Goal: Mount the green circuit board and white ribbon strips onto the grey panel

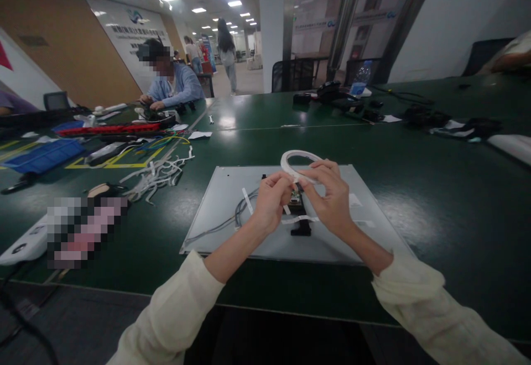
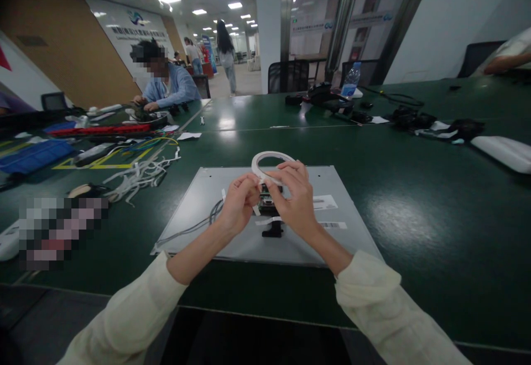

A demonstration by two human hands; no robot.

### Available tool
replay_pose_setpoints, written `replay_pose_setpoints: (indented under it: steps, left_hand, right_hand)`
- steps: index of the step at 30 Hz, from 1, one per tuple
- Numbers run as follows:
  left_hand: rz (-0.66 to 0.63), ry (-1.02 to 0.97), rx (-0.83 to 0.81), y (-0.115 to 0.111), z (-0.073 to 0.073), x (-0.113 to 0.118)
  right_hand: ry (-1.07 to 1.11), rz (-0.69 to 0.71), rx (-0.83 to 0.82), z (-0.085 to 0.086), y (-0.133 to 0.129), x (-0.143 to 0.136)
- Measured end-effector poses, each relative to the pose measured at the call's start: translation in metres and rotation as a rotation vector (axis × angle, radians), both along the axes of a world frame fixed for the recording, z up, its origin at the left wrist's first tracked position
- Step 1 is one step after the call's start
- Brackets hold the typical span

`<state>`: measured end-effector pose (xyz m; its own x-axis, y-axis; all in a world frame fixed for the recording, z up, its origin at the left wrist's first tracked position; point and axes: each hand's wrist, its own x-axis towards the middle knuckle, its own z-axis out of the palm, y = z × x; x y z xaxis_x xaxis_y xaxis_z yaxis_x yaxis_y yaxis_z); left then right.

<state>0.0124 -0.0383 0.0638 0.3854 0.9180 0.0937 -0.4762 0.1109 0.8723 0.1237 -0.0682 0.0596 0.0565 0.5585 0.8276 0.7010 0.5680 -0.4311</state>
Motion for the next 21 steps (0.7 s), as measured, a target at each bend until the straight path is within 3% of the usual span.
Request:
replay_pose_setpoints:
  steps: [4,8,10,14,21]
  left_hand:
    - [0.053,-0.032,-0.029,0.009,0.005,-0.014]
    - [0.317,-0.153,-0.064,0.041,0.013,-0.052]
    - [0.318,-0.175,-0.067,0.055,0.014,-0.067]
    - [0.222,-0.183,-0.109,0.064,0.007,-0.071]
    - [0.012,-0.058,-0.152,0.045,-0.010,-0.049]
  right_hand:
    - [0.156,-0.058,-0.029,-0.003,0.010,0.027]
    - [0.649,-0.423,0.107,-0.004,0.025,0.096]
    - [0.705,-0.461,0.120,-0.003,0.029,0.119]
    - [0.647,-0.406,0.037,-0.006,0.030,0.116]
    - [0.290,-0.322,-0.318,-0.023,0.028,0.096]
